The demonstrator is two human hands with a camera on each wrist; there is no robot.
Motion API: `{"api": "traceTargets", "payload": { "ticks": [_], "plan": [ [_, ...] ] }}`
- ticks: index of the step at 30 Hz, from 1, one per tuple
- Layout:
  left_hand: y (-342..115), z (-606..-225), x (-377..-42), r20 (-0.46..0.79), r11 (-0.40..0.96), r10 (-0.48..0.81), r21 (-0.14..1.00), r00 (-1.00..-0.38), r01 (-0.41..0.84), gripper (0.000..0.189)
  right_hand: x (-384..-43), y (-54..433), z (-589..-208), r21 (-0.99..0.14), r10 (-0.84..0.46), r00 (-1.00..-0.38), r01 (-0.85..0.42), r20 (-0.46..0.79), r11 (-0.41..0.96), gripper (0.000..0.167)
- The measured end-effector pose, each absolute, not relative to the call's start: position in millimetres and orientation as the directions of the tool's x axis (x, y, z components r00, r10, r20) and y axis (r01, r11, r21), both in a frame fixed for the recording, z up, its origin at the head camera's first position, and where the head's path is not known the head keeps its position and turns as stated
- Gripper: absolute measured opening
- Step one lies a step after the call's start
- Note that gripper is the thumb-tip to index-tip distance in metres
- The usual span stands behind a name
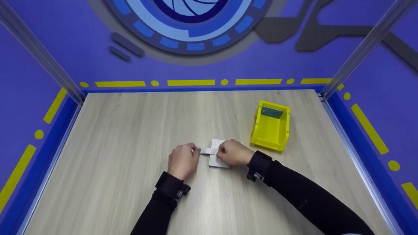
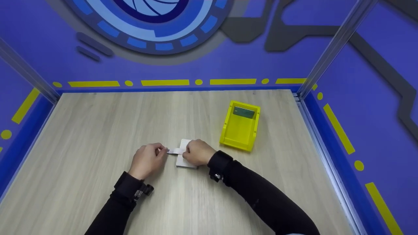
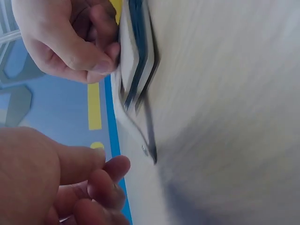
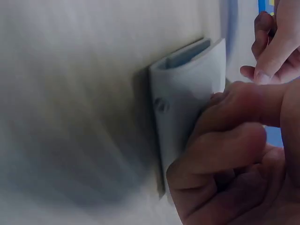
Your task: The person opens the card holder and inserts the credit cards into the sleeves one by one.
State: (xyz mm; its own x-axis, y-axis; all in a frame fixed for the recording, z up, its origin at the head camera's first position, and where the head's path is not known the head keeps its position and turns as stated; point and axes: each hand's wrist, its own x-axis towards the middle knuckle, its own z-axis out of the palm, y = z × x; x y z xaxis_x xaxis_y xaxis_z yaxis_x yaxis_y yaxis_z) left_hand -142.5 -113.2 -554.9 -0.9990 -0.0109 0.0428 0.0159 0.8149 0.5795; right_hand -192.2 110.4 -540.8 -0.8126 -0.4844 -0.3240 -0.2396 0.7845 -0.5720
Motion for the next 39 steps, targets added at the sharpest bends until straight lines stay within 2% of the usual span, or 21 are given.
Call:
{"api": "traceTargets", "payload": {
  "ticks": [8, 12, 16, 19, 25, 33, 39],
  "plan": [
    [-88, -566, -134, 0.173, 0.825, 0.053, 0.547, -0.984, 0.141, 0.015, -193, 136, -534, -0.516, -0.353, -0.866, -0.134, -0.355, 0.846, 0.039],
    [-84, -570, -133, 0.221, 0.825, 0.037, 0.544, -0.975, 0.154, 0.026, -193, 141, -534, -0.523, -0.339, -0.879, -0.124, -0.336, 0.843, 0.036],
    [-85, -573, -133, 0.185, 0.806, 0.073, 0.568, -0.98, 0.168, 0.031, -194, 142, -536, -0.513, -0.298, -0.886, -0.082, -0.355, 0.855, 0.035],
    [-87, -574, -134, 0.143, 0.801, 0.1, 0.575, -0.985, 0.165, 0.026, -193, 141, -538, -0.504, -0.267, -0.894, -0.054, -0.36, 0.862, 0.033],
    [-88, -572, -136, 0.075, 0.797, 0.154, 0.58, -0.985, 0.168, 0.018, -194, 138, -540, -0.511, -0.265, -0.916, -0.079, -0.301, 0.856, 0.03],
    [-88, -574, -136, 0.029, 0.791, 0.183, 0.589, -0.983, 0.165, 0.019, -195, 133, -532, -0.631, -0.24, -0.912, 0.026, -0.333, 0.775, 0.024],
    [-92, -567, -137, 0.017, 0.794, 0.174, 0.588, -0.985, 0.151, 0.011, -189, 130, -506, -0.638, -0.297, -0.928, -0.091, -0.224, 0.765, 0.021]
  ]
}}
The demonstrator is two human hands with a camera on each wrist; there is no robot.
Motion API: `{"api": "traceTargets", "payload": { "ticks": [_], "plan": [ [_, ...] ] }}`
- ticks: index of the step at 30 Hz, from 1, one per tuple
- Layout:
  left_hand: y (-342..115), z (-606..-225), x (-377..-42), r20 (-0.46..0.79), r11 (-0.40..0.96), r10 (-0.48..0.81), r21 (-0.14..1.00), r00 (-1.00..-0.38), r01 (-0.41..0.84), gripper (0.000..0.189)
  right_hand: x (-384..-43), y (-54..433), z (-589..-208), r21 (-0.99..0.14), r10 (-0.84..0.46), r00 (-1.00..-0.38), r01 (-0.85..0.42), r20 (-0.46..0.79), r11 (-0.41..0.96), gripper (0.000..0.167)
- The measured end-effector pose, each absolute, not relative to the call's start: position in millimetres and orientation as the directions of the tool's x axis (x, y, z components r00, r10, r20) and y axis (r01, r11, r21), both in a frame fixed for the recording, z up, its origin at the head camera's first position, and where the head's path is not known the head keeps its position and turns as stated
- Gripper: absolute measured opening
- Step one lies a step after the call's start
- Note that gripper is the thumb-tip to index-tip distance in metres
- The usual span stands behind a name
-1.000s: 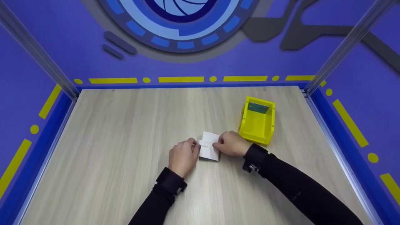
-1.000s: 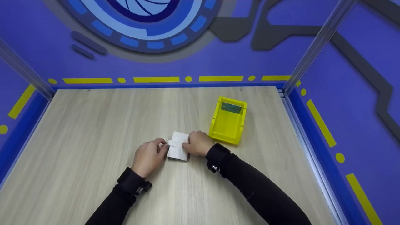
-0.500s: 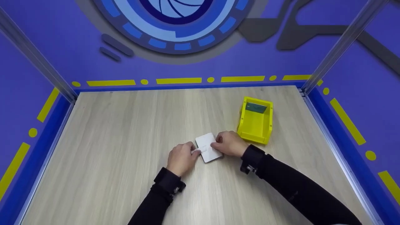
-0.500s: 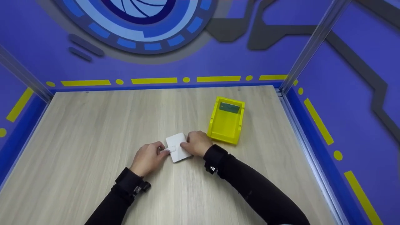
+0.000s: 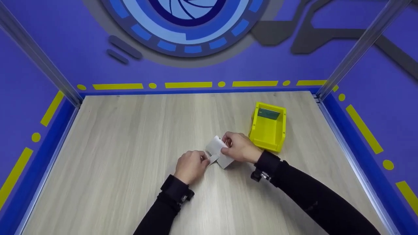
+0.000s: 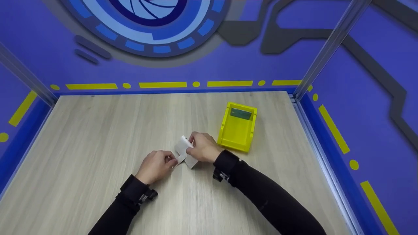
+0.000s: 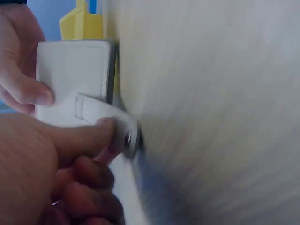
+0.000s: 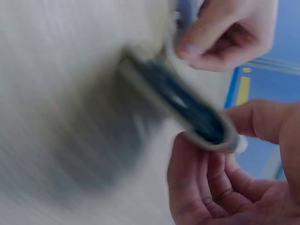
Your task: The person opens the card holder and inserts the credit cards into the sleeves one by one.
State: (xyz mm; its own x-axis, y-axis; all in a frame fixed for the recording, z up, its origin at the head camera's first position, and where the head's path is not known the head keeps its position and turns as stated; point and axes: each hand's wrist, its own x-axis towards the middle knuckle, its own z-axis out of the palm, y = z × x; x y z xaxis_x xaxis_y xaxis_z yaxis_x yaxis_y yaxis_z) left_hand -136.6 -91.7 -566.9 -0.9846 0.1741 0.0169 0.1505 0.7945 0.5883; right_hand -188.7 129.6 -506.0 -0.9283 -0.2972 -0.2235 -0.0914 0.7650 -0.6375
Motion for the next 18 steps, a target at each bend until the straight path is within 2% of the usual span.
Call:
{"api": "traceTargets", "payload": {
  "ticks": [2, 5, 10, 13, 18],
  "plan": [
    [-95, -564, -138, 0.036, 0.793, 0.158, 0.59, -0.987, 0.148, 0.01, -187, 130, -494, -0.631, -0.304, -0.938, -0.135, -0.169, 0.764, 0.021],
    [-101, -560, -140, 0.081, 0.795, 0.109, 0.592, -0.991, 0.136, 0.015, -185, 132, -478, -0.591, -0.313, -0.95, -0.245, -0.013, 0.769, 0.022],
    [-109, -552, -144, 0.124, 0.789, 0.021, 0.607, -0.992, 0.093, 0.021, -178, 128, -473, -0.342, -0.4, -0.884, -0.464, 0.242, 0.817, 0.026],
    [-111, -551, -145, 0.146, 0.792, -0.003, 0.604, -0.989, 0.086, 0.023, -170, 119, -494, -0.182, -0.485, -0.833, -0.537, 0.264, 0.823, 0.024],
    [-110, -555, -144, 0.139, 0.803, 0.004, 0.59, -0.99, 0.086, 0.025, -150, 101, -540, 0.071, -0.611, -0.754, -0.614, 0.241, 0.786, 0.012]
  ]
}}
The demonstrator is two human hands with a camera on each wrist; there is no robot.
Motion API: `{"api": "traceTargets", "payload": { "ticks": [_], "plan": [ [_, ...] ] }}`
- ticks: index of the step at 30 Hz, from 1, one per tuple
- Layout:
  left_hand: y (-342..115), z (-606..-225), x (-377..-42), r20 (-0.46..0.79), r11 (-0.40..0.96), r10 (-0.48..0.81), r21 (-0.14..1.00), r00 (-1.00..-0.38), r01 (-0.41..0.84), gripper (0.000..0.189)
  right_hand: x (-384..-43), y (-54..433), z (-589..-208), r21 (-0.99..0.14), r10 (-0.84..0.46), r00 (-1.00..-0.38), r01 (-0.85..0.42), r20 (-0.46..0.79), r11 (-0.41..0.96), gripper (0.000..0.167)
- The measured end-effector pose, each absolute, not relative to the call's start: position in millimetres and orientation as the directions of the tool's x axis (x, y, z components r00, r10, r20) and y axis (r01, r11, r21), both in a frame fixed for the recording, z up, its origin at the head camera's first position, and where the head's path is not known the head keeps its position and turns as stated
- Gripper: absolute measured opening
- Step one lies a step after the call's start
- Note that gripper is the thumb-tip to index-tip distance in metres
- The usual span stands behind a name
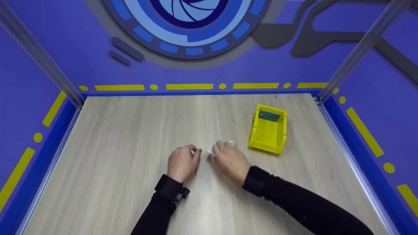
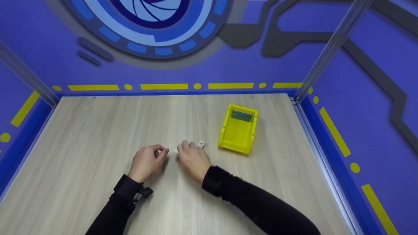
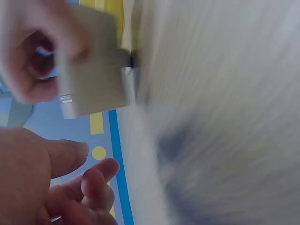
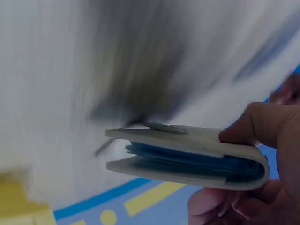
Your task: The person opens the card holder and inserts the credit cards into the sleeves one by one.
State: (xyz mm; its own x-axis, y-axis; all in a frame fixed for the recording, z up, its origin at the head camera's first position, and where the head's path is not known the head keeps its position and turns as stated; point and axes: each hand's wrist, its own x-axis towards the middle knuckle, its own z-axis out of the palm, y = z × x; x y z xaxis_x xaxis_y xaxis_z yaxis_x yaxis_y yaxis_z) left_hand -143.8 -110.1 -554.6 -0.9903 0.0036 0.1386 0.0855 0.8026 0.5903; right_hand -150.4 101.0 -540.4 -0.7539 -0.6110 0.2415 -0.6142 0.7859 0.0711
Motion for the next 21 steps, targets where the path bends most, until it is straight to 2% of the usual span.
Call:
{"api": "traceTargets", "payload": {
  "ticks": [2, 4, 9, 13, 17, 21],
  "plan": [
    [-110, -556, -143, 0.13, 0.803, 0.009, 0.59, -0.992, 0.084, 0.026, -143, 95, -552, 0.121, -0.63, -0.737, -0.622, 0.246, 0.774, 0.011],
    [-110, -556, -142, 0.127, 0.801, 0.012, 0.592, -0.992, 0.085, 0.025, -140, 91, -556, 0.119, -0.639, -0.727, -0.632, 0.251, 0.766, 0.013],
    [-107, -556, -143, 0.131, 0.808, 0.027, 0.581, -0.991, 0.099, 0.022, -145, 98, -544, -0.09, -0.669, -0.725, -0.686, 0.161, 0.722, 0.014],
    [-104, -555, -142, 0.129, 0.815, 0.034, 0.571, -0.991, 0.102, 0.021, -157, 118, -527, -0.238, -0.601, -0.793, -0.605, 0.1, 0.759, 0.017],
    [-101, -557, -139, 0.14, 0.825, 0.015, 0.558, -0.99, 0.091, 0.024, -167, 138, -520, -0.304, -0.465, -0.885, -0.452, 0.034, 0.839, 0.019],
    [-98, -561, -134, 0.138, 0.842, -0.015, 0.535, -0.99, 0.062, 0.036, -173, 149, -527, -0.345, -0.38, -0.921, -0.332, -0.082, 0.878, 0.024]
  ]
}}
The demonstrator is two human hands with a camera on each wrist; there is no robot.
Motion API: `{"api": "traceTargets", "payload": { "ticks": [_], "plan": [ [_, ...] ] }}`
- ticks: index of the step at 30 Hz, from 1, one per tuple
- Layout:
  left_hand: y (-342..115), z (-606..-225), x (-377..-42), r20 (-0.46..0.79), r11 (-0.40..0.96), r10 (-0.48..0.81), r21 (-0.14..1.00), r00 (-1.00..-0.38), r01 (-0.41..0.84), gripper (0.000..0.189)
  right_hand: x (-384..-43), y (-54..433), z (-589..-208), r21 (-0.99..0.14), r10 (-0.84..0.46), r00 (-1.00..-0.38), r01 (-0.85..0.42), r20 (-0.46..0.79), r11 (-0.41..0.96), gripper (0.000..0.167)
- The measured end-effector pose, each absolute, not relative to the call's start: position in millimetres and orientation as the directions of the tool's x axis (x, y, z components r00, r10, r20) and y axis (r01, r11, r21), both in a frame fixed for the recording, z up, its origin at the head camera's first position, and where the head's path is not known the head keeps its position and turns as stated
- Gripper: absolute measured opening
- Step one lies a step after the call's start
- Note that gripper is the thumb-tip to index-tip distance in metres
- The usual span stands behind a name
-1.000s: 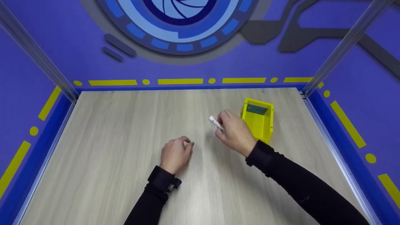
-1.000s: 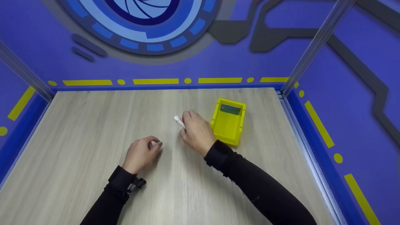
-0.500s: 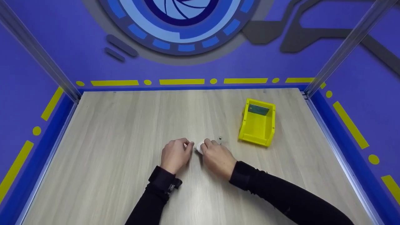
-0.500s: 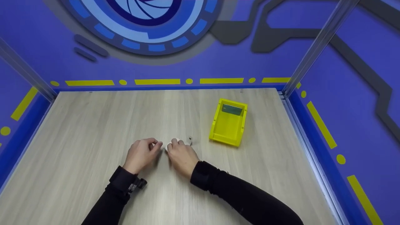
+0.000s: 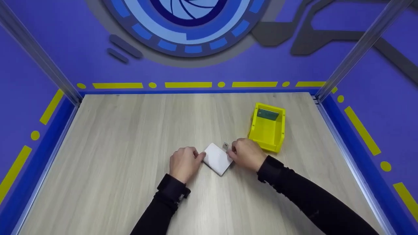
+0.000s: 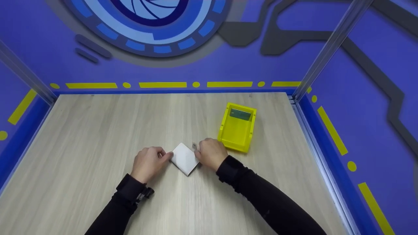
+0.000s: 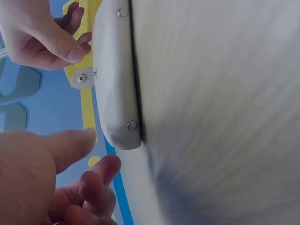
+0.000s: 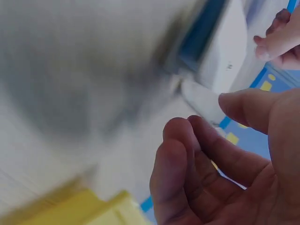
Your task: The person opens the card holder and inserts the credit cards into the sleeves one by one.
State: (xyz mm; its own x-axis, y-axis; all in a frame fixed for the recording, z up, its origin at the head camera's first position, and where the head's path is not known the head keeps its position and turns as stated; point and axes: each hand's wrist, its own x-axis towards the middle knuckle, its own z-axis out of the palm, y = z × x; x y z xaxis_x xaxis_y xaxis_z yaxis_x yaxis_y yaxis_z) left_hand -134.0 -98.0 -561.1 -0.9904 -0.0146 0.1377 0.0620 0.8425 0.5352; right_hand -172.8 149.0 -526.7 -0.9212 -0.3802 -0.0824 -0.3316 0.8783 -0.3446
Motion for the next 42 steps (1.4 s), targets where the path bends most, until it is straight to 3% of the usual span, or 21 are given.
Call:
{"api": "traceTargets", "payload": {
  "ticks": [5, 13, 27, 35, 42],
  "plan": [
    [-92, -568, -132, 0.093, 0.851, -0.024, 0.524, -0.995, 0.028, 0.041, -176, 151, -540, -0.423, -0.373, -0.907, -0.266, -0.194, 0.866, 0.024],
    [-83, -569, -141, 0.04, 0.837, -0.008, 0.547, -0.999, 0.015, 0.031, -177, 151, -547, -0.449, -0.398, -0.891, -0.27, -0.218, 0.852, 0.018],
    [-76, -576, -162, 0.033, 0.817, -0.056, 0.576, -0.998, -0.027, 0.029, -140, 136, -572, -0.536, -0.349, -0.936, -0.273, -0.043, 0.799, 0.029],
    [-88, -562, -141, 0.089, 0.827, -0.045, 0.561, -0.995, 0.013, 0.04, -147, 151, -550, -0.561, -0.242, -0.957, -0.114, -0.159, 0.82, 0.029],
    [-80, -561, -131, 0.005, 0.833, 0.051, 0.552, -0.999, 0.045, 0.041, -168, 153, -533, -0.504, -0.249, -0.959, -0.15, -0.134, 0.851, 0.032]
  ]
}}
